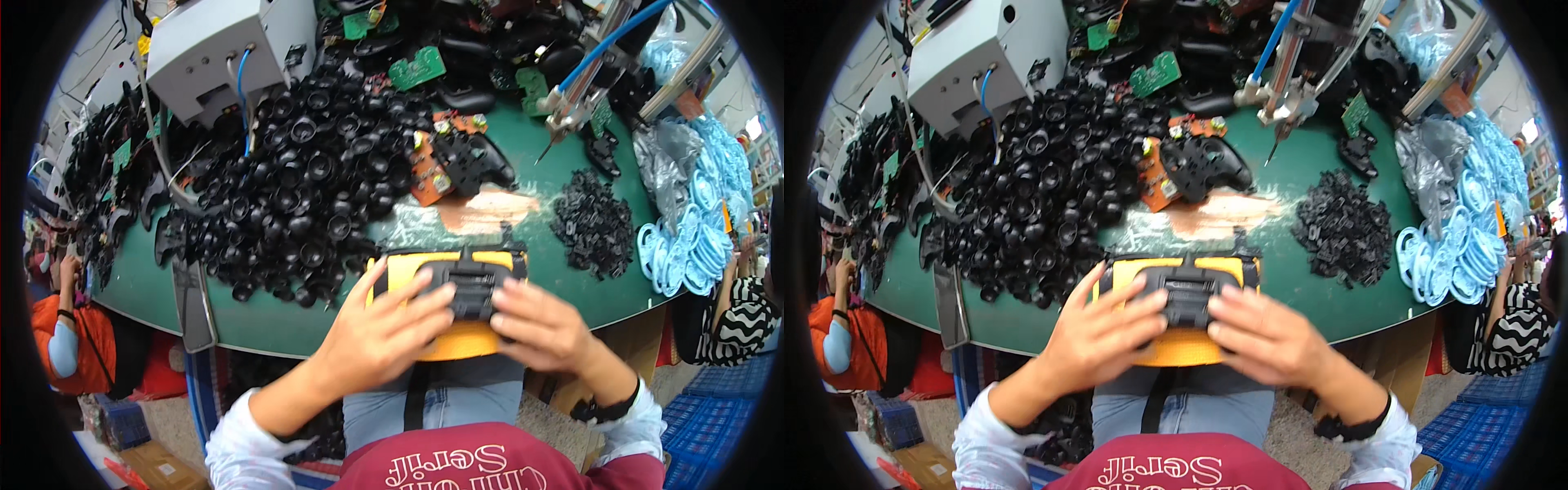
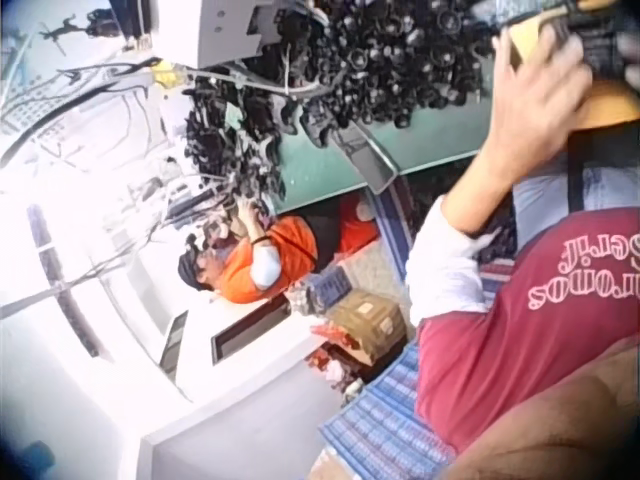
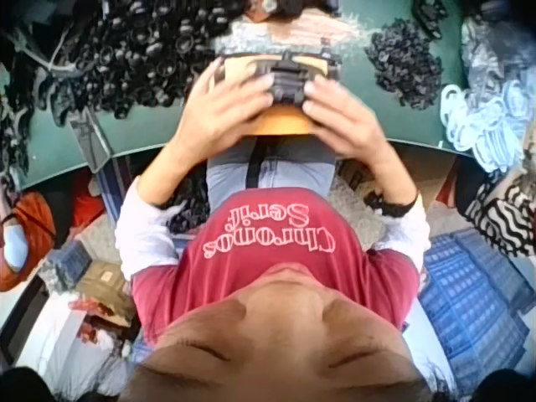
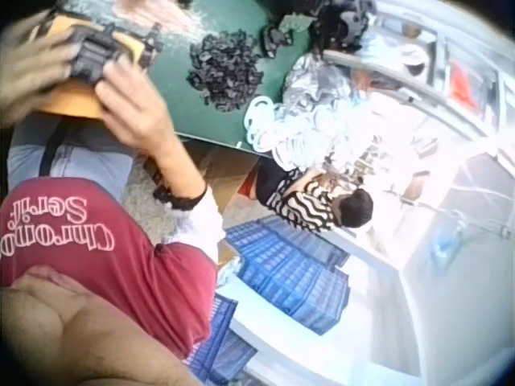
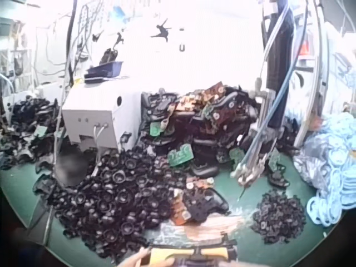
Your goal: Assemble internal components and shells of game controllers using specialized jigs and pneumatic presses.
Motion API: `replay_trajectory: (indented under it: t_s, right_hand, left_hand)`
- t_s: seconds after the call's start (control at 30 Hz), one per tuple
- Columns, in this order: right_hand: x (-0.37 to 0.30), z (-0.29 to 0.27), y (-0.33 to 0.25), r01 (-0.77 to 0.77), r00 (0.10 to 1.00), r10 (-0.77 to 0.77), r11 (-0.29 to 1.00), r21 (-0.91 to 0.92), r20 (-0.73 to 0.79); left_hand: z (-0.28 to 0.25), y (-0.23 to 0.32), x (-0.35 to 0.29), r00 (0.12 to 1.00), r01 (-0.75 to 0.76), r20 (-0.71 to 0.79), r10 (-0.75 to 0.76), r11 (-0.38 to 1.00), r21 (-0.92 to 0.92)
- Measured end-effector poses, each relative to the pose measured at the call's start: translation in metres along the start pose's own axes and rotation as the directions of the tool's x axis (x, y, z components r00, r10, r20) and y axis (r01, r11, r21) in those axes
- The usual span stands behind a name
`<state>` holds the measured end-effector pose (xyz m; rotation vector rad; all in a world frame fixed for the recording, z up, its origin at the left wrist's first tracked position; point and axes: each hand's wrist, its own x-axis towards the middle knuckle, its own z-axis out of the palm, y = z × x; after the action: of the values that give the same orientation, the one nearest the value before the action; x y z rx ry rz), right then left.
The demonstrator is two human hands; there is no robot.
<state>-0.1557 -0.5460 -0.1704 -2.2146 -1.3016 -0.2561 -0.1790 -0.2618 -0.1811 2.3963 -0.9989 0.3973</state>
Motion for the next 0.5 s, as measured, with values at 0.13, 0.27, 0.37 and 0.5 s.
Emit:
replay_trajectory:
  t_s: [0.13,0.27,0.37,0.5]
  right_hand:
    - [0.017,-0.051,0.002,-0.046,0.943,0.035,0.999,-0.028,-0.332]
    - [0.13,-0.102,0.035,-0.061,0.498,0.165,0.986,0.155,-0.851]
    - [0.154,-0.143,0.045,-0.032,0.743,0.022,0.999,-0.002,-0.669]
    - [0.113,-0.198,0.061,0.082,0.997,-0.047,0.59,0.803,-0.068]
  left_hand:
    - [-0.02,0.031,0.002,0.993,0.061,0.097,-0.06,0.998,-0.008]
    - [0.001,0.036,0.033,0.987,0.108,0.128,-0.096,0.99,-0.087]
    - [0.015,0.033,0.03,0.977,0.149,0.147,-0.157,0.987,0.067]
    - [0.017,0.033,0.024,0.983,0.156,0.093,-0.159,0.987,0.036]
